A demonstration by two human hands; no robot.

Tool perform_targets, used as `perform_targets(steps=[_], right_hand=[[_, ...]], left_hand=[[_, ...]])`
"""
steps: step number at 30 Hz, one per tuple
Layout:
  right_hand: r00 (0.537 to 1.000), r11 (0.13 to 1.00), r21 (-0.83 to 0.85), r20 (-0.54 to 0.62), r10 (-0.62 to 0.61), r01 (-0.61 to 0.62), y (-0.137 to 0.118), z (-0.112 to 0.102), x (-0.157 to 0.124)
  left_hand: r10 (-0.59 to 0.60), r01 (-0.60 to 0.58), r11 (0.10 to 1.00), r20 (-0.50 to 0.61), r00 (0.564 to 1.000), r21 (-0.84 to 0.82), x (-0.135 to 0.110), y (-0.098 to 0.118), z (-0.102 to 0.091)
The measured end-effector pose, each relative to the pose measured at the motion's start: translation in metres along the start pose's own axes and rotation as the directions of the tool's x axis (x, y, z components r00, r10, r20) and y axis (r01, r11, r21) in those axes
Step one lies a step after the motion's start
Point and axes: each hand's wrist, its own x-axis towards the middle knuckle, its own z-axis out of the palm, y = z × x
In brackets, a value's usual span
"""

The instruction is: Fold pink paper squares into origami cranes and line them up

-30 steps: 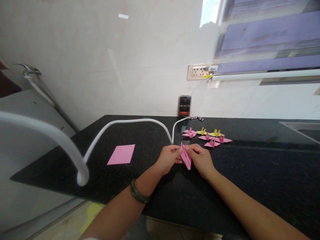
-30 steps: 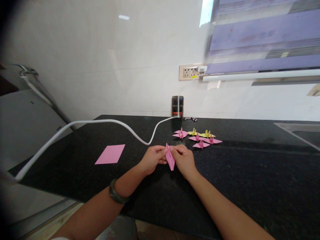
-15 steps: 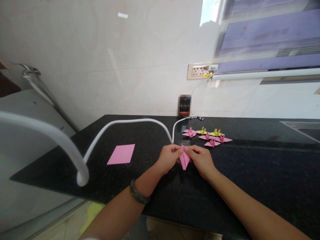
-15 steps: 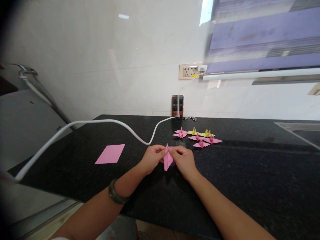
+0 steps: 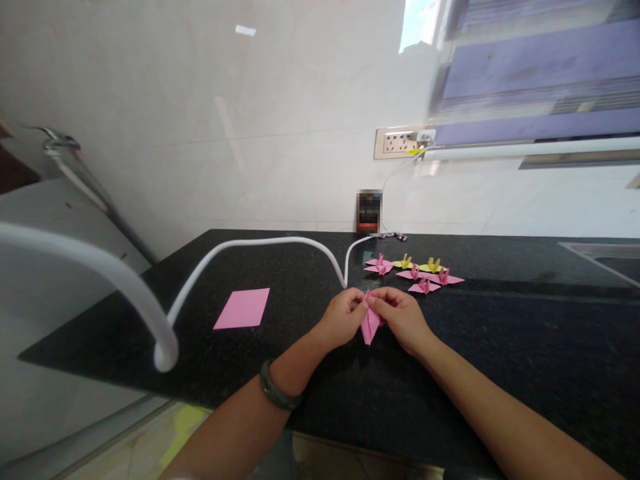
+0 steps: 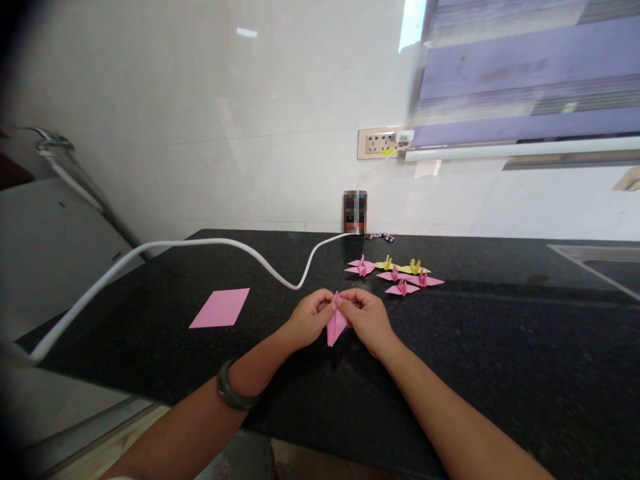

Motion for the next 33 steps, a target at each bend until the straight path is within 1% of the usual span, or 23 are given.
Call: perform_targets(steps=[5,9,13,25,29,31,33], right_hand=[[1.000,1.000,-0.020,-0.011,-0.011,0.011,-0.0003,0.0004,-0.0002],[0.999,1.000,-0.017,0.033,-0.002,0.002,-0.0012,0.0001,-0.0005],[0.998,1.000,-0.020,0.065,0.017,-0.016,-0.0011,-0.0006,0.0000],[0.997,1.000,-0.005,0.078,0.021,-0.021,0.0021,-0.0032,0.0015],[0.998,0.998,-0.058,0.068,0.015,-0.011,0.0021,-0.0056,0.0029],[0.998,0.992,-0.127,0.054,-0.017,0.024,0.0025,-0.0075,0.0042],[0.997,0.969,-0.232,0.039,-0.073,0.080,0.0038,-0.0091,0.0057]], left_hand=[[-0.004,0.005,0.999,-0.019,1.000,0.051,0.0002,-0.0012,-0.0008],[-0.002,0.001,0.996,0.011,1.000,0.086,0.0008,-0.0013,-0.0029],[-0.027,0.022,0.992,0.041,0.999,0.124,0.0009,-0.0006,-0.0042],[-0.015,0.006,0.989,0.061,0.998,0.148,0.0013,-0.0030,-0.0035],[-0.025,0.018,0.990,0.056,0.998,0.139,0.0018,-0.0045,-0.0021],[-0.014,0.008,0.986,0.034,0.999,0.164,0.0016,-0.0037,-0.0021],[0.038,-0.038,0.971,0.003,0.999,0.237,0.0010,-0.0015,-0.0028]])
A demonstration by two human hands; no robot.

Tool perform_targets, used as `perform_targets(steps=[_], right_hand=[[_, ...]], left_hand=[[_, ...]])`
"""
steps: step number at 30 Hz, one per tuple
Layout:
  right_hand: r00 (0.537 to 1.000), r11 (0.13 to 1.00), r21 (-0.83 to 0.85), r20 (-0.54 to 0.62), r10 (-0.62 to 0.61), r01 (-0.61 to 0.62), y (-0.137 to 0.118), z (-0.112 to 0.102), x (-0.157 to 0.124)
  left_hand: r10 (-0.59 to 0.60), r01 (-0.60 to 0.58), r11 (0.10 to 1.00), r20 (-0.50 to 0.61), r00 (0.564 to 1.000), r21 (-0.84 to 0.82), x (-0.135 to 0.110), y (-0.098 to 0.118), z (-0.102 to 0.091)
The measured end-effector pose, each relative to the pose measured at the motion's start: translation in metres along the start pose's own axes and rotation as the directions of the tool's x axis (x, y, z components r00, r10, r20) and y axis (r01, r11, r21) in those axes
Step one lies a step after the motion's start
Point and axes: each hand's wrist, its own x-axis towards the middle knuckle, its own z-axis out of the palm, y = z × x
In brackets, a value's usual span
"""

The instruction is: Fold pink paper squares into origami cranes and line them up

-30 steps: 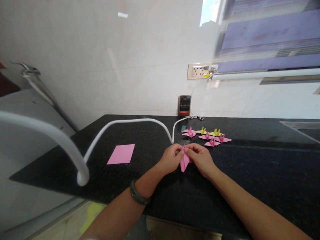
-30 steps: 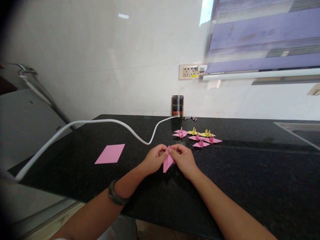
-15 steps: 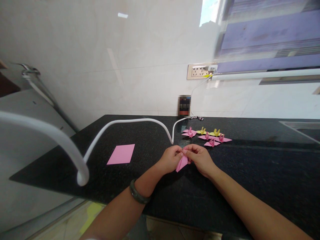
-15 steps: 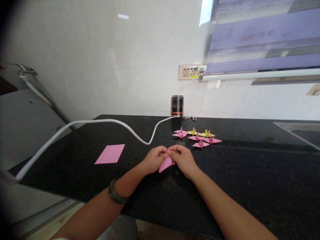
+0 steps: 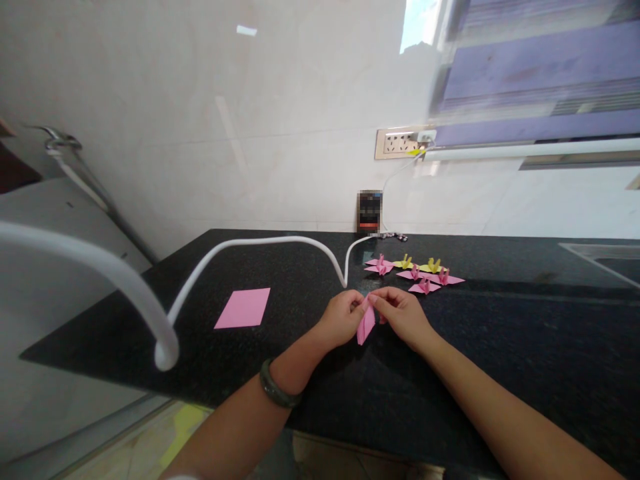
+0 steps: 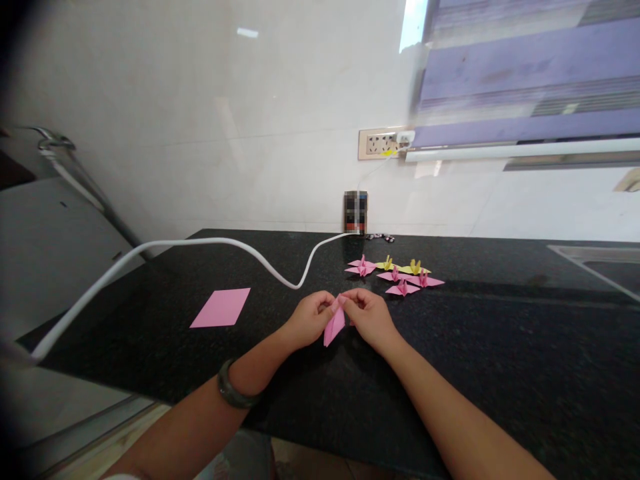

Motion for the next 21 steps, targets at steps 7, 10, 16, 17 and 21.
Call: perform_targets(steps=[7,10,16,17,21], right_hand=[[0.972,0.893,-0.412,-0.064,-0.227,0.182,0.003,0.000,0.000],[0.962,0.848,-0.492,-0.071,-0.264,0.197,-0.001,0.001,-0.002],[0.941,0.775,-0.609,-0.135,-0.311,0.169,-0.009,0.004,-0.007],[0.938,0.767,-0.620,-0.141,-0.317,0.166,-0.010,0.004,-0.008],[0.936,0.776,-0.594,-0.107,-0.336,0.211,-0.011,0.004,-0.007]], left_hand=[[0.189,-0.178,0.926,-0.001,0.982,0.333,-0.004,0.009,-0.003],[0.216,-0.208,0.886,0.027,0.976,0.414,-0.006,0.010,-0.001],[0.241,-0.241,0.831,0.065,0.968,0.502,-0.009,0.014,0.002],[0.239,-0.237,0.835,0.060,0.969,0.496,-0.010,0.015,0.002],[0.194,-0.176,0.907,-0.009,0.981,0.382,-0.007,0.012,0.002]])
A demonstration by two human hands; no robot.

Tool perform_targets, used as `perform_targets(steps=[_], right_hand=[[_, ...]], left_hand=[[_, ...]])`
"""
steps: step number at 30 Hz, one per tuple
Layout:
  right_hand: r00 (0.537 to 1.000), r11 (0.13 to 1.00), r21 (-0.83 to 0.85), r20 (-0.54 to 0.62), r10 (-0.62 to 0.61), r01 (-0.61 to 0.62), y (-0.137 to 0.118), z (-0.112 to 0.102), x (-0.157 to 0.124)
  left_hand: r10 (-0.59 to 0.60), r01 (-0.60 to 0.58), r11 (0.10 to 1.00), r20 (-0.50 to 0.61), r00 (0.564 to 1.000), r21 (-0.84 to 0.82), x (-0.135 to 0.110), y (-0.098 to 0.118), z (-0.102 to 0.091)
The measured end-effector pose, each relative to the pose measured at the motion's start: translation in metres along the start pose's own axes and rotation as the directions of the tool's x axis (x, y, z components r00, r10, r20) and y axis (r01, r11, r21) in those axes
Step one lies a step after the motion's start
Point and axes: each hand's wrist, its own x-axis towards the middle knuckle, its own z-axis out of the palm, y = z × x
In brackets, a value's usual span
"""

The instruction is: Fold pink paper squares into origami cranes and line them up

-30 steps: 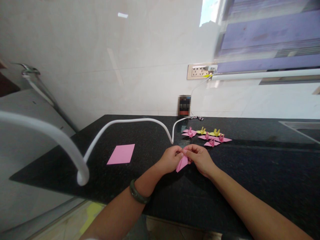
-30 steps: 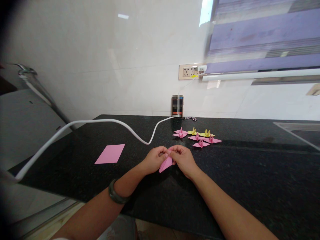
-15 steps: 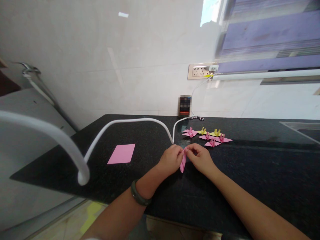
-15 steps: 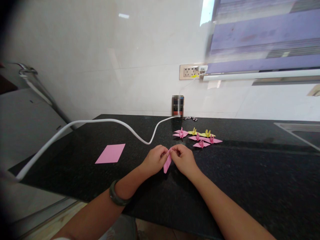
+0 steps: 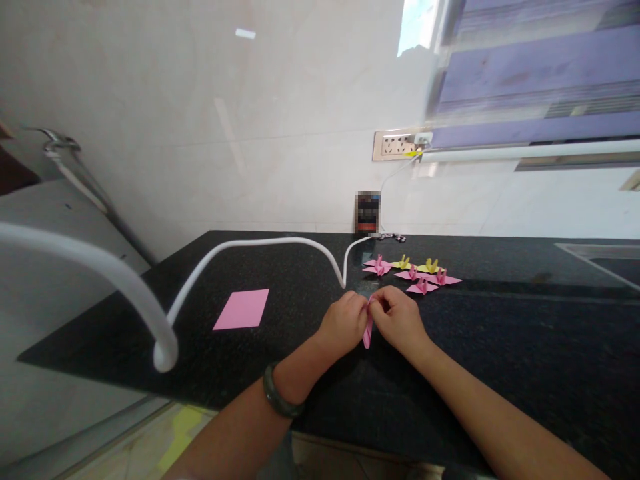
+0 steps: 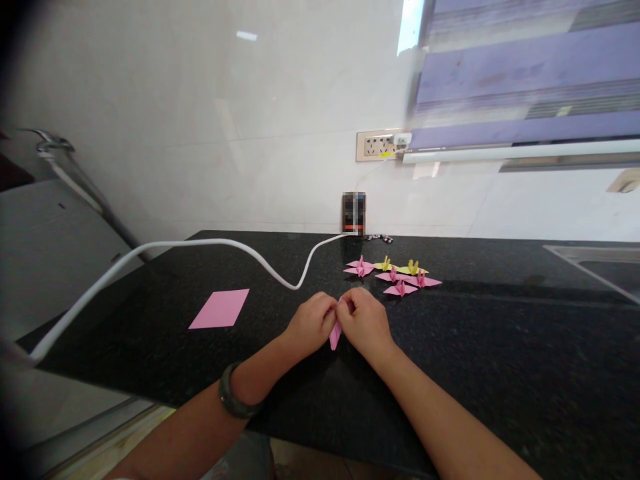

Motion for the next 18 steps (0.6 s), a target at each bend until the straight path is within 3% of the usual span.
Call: perform_targets(steps=[3,8,12,18], right_hand=[[0.996,0.989,0.145,0.087,-0.003,-0.010,0.004,0.003,0.002],[0.947,0.875,0.428,0.308,0.096,-0.228,0.012,0.008,0.003],[0.910,0.757,0.542,0.379,0.168,-0.365,0.011,0.008,0.003],[0.893,0.699,0.570,0.375,0.248,-0.433,0.011,0.008,0.002]], left_hand=[[-0.095,0.092,0.980,-0.010,0.995,-0.177,0.003,-0.009,0.004],[-0.197,0.247,0.836,0.151,0.969,-0.490,0.005,-0.024,0.013],[-0.196,0.256,0.807,0.168,0.966,-0.531,0.005,-0.026,0.015],[-0.191,0.253,0.819,0.171,0.967,-0.516,0.006,-0.021,0.013]])
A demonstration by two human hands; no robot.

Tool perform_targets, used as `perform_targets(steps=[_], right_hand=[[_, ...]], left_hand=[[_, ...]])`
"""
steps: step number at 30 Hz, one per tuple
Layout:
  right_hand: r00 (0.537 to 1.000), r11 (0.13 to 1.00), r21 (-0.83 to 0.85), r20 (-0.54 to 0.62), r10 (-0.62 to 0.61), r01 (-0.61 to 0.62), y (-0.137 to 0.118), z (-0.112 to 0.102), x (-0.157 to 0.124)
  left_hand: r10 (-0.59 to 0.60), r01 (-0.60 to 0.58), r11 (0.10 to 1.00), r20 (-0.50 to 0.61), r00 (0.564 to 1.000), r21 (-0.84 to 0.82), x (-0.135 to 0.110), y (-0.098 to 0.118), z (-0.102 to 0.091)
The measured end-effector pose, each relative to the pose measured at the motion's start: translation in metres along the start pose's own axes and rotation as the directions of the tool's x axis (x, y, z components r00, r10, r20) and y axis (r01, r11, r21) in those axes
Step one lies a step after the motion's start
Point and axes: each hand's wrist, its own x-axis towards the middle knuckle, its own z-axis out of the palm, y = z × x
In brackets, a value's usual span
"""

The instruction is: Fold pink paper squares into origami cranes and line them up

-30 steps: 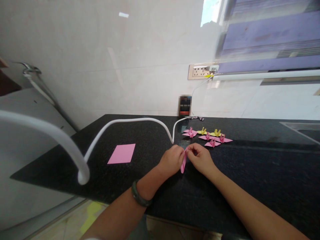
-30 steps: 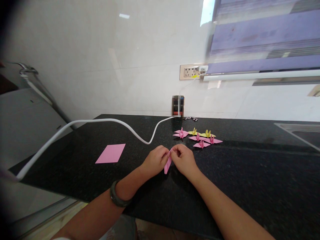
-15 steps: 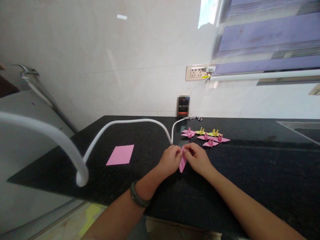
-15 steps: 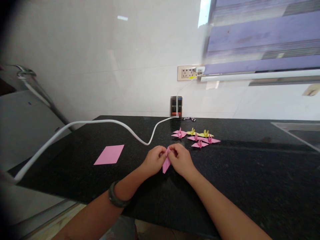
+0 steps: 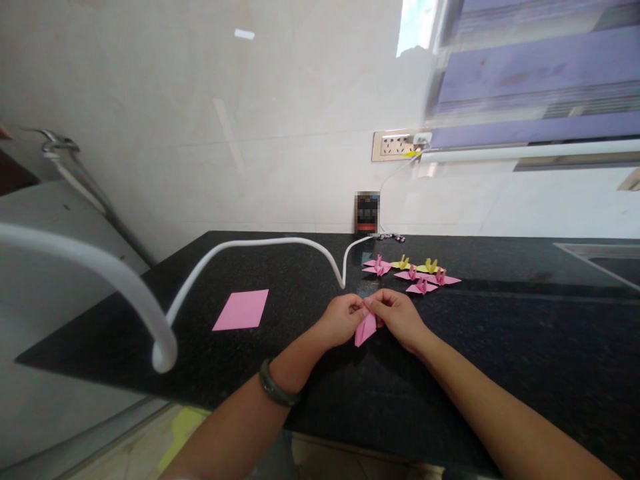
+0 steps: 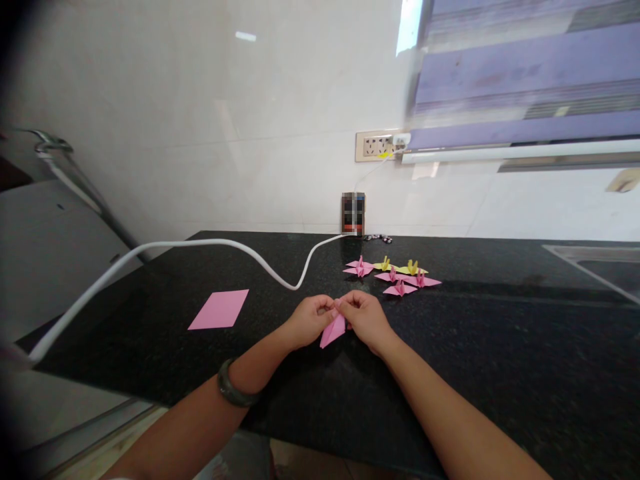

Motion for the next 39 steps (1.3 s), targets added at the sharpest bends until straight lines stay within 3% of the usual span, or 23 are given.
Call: perform_targets(steps=[5,8,13,18,23,28,30,36,39], right_hand=[[0.998,0.999,0.050,-0.068,-0.009,0.012,0.0004,-0.0040,0.0024],[0.999,0.996,0.090,-0.049,0.023,-0.019,-0.0003,-0.0079,0.0039],[0.999,1.000,0.013,0.049,-0.007,0.006,-0.0003,-0.0084,0.0027],[0.997,0.996,-0.042,-0.016,-0.075,0.075,-0.0006,-0.0054,0.0024],[0.998,0.996,-0.086,-0.062,-0.010,0.005,-0.0022,-0.0036,0.0006],[0.985,0.989,-0.115,0.140,0.105,-0.089,0.0012,-0.0008,-0.0035],[0.987,0.991,-0.120,0.139,0.077,-0.060,0.0029,-0.0003,-0.0031],[0.986,0.945,-0.292,-0.029,-0.166,0.150,-0.0008,-0.0008,-0.0006],[0.980,0.932,-0.310,-0.011,-0.199,0.186,-0.0054,0.0005,-0.0029]], left_hand=[[-0.028,0.029,0.998,0.018,0.999,-0.047,-0.0010,-0.0004,0.0023],[-0.048,0.050,0.997,0.020,0.999,-0.059,-0.0008,-0.0033,0.0023],[-0.042,0.043,0.998,0.009,0.999,-0.052,-0.0008,-0.0016,0.0009],[-0.037,0.036,0.991,-0.005,0.999,-0.126,-0.0013,0.0045,0.0008],[-0.070,0.035,0.980,-0.175,0.982,-0.198,0.0027,0.0005,-0.0011],[-0.057,-0.011,0.973,-0.289,0.956,-0.229,0.0050,0.0007,-0.0021],[-0.047,-0.030,0.964,-0.282,0.958,-0.263,0.0047,0.0026,-0.0020],[-0.056,0.004,0.978,-0.246,0.968,-0.210,0.0029,0.0043,-0.0042],[-0.092,0.025,0.969,-0.265,0.960,-0.246,0.0033,0.0057,-0.0057]])
